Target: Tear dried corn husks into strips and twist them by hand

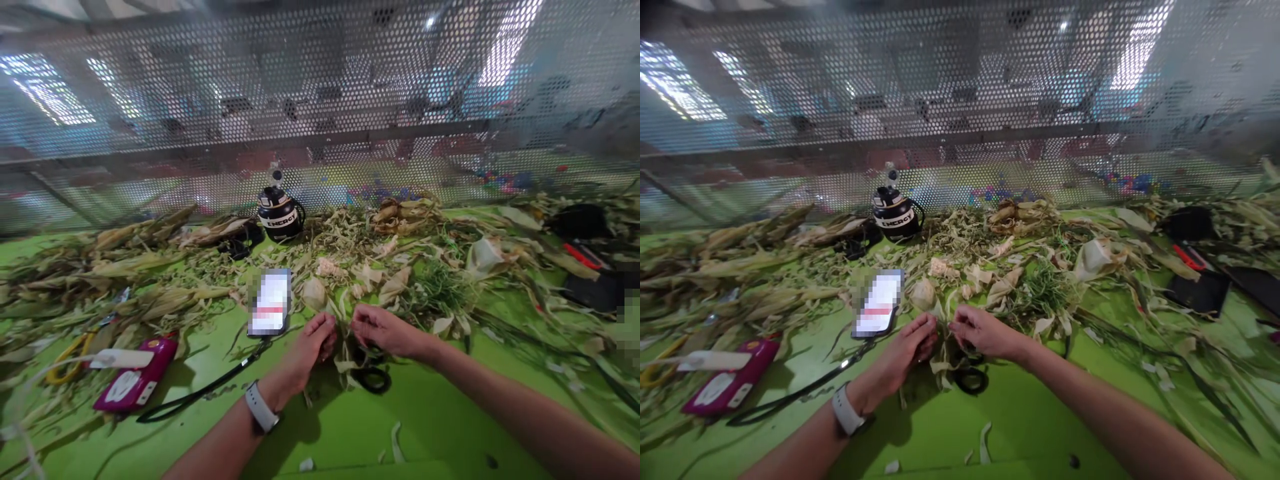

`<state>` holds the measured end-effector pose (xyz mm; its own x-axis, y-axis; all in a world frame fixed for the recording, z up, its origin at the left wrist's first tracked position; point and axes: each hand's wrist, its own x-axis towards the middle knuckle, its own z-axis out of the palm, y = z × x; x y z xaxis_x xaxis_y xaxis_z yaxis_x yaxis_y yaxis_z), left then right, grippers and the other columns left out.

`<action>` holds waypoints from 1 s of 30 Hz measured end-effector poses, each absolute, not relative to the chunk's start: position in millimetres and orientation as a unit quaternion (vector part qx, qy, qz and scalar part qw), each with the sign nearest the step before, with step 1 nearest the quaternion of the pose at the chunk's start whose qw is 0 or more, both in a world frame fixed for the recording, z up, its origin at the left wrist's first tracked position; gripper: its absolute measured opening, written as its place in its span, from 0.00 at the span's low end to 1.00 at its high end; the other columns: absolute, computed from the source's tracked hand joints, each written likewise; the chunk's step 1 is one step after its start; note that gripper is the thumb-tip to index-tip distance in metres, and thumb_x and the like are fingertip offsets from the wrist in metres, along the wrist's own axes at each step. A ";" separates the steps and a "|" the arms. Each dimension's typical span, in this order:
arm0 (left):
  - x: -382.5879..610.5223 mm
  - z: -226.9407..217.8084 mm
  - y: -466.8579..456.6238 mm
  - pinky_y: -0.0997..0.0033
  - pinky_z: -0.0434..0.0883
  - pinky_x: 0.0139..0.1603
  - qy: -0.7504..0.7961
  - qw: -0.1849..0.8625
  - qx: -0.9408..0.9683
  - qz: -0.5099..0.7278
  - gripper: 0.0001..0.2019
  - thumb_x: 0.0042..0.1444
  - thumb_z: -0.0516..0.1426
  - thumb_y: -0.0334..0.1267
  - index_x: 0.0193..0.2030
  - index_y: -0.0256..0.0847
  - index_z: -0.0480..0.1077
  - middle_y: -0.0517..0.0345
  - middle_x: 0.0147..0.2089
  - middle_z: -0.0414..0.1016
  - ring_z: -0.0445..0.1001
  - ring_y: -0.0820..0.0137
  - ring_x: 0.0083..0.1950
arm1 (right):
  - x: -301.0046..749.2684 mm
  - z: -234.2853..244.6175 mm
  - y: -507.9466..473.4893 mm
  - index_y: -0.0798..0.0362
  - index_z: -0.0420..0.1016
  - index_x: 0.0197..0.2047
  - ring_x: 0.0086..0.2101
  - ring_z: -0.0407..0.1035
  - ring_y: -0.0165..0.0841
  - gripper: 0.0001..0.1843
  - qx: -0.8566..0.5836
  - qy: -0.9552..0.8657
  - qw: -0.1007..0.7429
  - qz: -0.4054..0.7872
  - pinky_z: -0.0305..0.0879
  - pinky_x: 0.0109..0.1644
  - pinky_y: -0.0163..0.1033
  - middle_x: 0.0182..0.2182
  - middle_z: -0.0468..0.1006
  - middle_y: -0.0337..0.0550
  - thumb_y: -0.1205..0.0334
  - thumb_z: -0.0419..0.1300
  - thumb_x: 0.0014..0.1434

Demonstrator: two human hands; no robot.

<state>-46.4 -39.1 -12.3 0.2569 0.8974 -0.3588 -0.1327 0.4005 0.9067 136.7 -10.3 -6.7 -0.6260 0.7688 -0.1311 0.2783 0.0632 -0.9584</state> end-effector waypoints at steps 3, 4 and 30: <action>-46.6 -10.0 -39.7 0.78 0.53 0.19 0.473 0.705 0.356 0.390 0.13 0.51 0.58 0.47 0.29 0.42 0.60 0.67 0.22 0.58 0.56 0.78 0.21 | 136.8 -5.5 -10.5 0.53 0.60 0.31 0.24 0.63 0.26 0.18 -0.354 -0.676 0.286 0.580 0.60 0.26 0.33 0.31 0.68 0.40 0.45 0.52 0.60; -46.6 -8.8 -40.3 0.78 0.55 0.20 0.468 0.709 0.350 0.394 0.13 0.51 0.59 0.47 0.29 0.42 0.61 0.66 0.23 0.60 0.58 0.78 0.21 | 137.1 -4.9 -10.6 0.53 0.61 0.30 0.27 0.65 0.27 0.18 -0.352 -0.685 0.314 0.556 0.63 0.29 0.34 0.36 0.68 0.43 0.46 0.53 0.60; -56.9 -8.7 -35.8 0.79 0.62 0.26 0.356 0.752 0.346 0.433 0.07 0.45 0.61 0.31 0.31 0.39 0.67 0.65 0.25 0.66 0.65 0.78 0.25 | 137.0 -3.8 -12.1 0.51 0.57 0.33 0.15 0.54 0.22 0.18 -0.364 -0.665 0.272 0.593 0.49 0.16 0.28 0.19 0.62 0.29 0.44 0.48 0.62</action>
